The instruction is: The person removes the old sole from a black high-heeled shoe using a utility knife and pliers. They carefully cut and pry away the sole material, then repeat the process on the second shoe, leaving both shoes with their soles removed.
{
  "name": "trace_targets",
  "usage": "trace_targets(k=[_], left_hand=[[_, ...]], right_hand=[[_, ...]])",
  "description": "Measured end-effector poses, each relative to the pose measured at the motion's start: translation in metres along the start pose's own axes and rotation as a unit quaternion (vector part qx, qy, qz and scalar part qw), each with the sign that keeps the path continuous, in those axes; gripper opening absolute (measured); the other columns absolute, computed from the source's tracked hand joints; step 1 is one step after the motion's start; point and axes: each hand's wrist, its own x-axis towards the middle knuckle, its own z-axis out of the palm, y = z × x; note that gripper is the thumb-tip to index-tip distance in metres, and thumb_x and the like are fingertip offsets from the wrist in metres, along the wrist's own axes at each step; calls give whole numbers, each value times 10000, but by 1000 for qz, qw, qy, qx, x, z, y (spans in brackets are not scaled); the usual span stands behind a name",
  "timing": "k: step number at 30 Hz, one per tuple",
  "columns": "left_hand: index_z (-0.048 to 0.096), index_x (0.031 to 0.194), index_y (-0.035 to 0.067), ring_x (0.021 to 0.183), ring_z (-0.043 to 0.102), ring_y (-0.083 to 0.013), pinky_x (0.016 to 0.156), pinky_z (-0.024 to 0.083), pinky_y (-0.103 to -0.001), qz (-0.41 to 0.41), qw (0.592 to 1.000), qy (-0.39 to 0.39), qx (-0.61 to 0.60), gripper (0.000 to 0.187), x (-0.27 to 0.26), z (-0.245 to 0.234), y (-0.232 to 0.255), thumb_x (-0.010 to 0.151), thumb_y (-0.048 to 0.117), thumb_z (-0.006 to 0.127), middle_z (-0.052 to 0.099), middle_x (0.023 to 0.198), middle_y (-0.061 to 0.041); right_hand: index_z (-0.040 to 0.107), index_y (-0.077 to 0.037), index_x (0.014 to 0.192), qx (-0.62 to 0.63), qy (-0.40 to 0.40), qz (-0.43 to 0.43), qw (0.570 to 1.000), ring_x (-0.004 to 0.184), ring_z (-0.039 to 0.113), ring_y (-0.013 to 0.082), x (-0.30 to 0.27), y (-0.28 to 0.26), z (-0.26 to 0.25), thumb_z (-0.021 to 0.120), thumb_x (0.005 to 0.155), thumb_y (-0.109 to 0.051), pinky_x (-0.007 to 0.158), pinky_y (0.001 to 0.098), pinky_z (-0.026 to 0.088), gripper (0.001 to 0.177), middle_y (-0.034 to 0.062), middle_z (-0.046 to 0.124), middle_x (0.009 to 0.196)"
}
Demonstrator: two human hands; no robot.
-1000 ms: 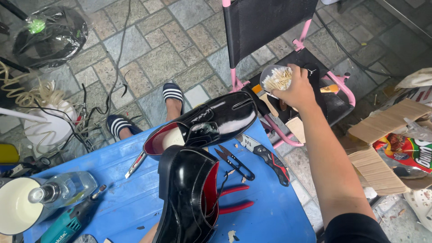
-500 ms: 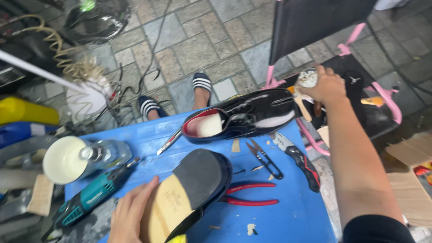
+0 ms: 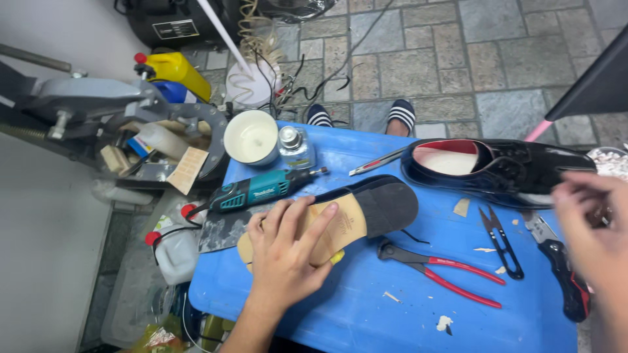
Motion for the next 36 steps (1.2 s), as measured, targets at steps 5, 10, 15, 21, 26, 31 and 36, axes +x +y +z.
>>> trace_targets(k=[5,10,15,21,26,31,36], left_hand=[[575,1391,176,1263,465,-373,1025,331,-503,-141,972,-65,-176,925,-23,-6,2,551,371,909,540,1340,-148],[543,1415,124,1292,521,-303,1097,401,-400,-250,877,-146,-384,839,-35,-11,-18,651,294,845,584,1359,-115],[550,1432,98,1315,537,-266,1125,401,-381,-276,811,-167,-488,780,-41,1,-29,710,261,793,591,1351,-122],[537,1449,83,1324,544,-247,1130,401,-360,-289,791,-190,-505,737,-50,17,-26,778,285,765,593,1349,-123],[456,1497,69,1373,515,-261,1152,388,-378,-274,781,-197,-526,790,-55,19,-13,811,314,763,548,1406,-125],[447,1508,60,1379,519,-294,1153,385,-391,-250,802,-200,-504,743,-56,16,-10,868,329,713,540,1426,-157],[550,1431,75,1336,550,-320,1121,403,-400,-246,848,-212,-420,580,-48,9,-14,934,366,612,580,1426,-159]], right_hand=[[453,-1,1435,61,-160,-94,981,1208,566,242,-20,-117,105,782,773,-93,991,363,489,745,188,507,1430],[275,-26,1591,316,-226,14,921,1501,375,266,-22,-142,148,657,917,-117,1223,404,282,780,166,366,1621],[269,-37,1606,398,-217,78,888,1464,395,240,-30,-133,170,616,972,-202,1210,377,274,742,143,411,1563],[300,-32,1593,405,-171,56,896,1462,387,215,-36,-120,178,646,997,-254,1224,362,273,724,119,401,1576],[325,-27,1585,422,-163,58,890,1418,437,211,-36,-116,177,664,1005,-295,1214,365,306,723,111,465,1519],[344,-25,1579,422,-160,50,891,1419,441,207,-38,-109,176,669,1010,-312,1220,366,307,716,106,473,1517],[338,-33,1585,445,-172,83,875,1378,457,196,-33,-108,179,655,1022,-310,1196,359,326,703,99,483,1488]])
